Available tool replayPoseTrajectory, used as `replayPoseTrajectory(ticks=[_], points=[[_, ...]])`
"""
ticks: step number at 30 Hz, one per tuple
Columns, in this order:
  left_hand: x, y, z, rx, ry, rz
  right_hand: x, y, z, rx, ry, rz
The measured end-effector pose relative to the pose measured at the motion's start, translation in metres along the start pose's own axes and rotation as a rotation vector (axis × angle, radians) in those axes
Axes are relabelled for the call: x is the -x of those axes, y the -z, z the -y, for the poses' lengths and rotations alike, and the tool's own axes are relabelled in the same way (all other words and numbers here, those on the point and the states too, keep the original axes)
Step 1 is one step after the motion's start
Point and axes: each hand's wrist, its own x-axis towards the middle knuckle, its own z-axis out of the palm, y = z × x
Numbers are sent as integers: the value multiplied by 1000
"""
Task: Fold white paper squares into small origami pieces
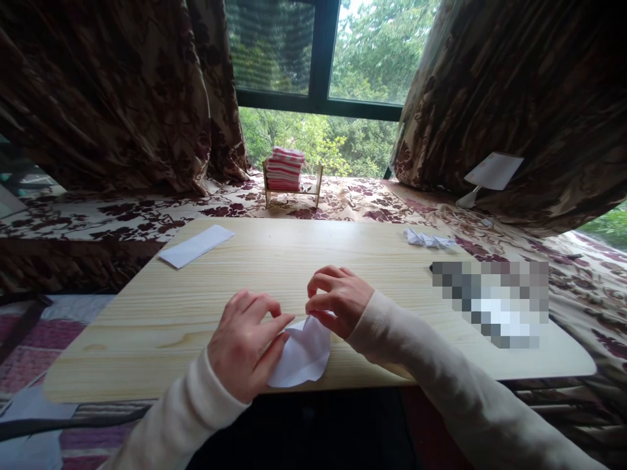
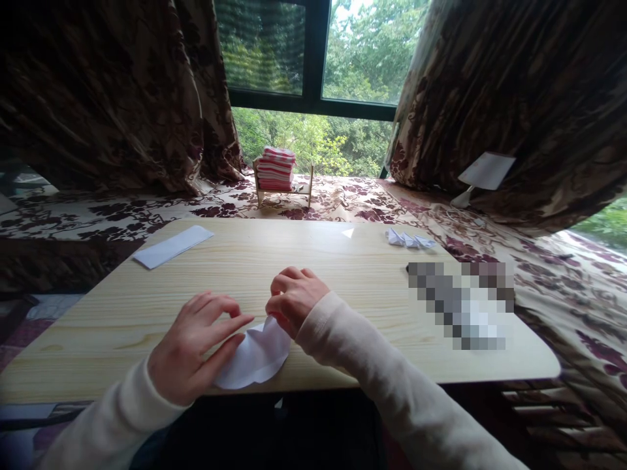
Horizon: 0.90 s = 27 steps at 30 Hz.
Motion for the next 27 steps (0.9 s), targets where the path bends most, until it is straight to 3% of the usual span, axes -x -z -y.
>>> replayPoseTrajectory(ticks=[4, 8, 11, 14, 17, 27], points=[[-6, -14, 2, -37, 10, 90, 11, 7, 3, 5, -57, -39], [-2, -21, -8, -62, 30, 61, 43, 10, 4, 68, -264, -194], [1, -22, -17, -69, 42, 33, 67, -4, 8, 85, -377, -238], [1, -23, -24, -81, 54, 13, 74, -24, 16, 17, -372, -198], [-1, -24, -27, -76, 65, 10, 69, -35, 23, -16, -411, -247], [-2, -24, -24, -53, 62, 36, 60, -26, 22, 41, -307, -125]])
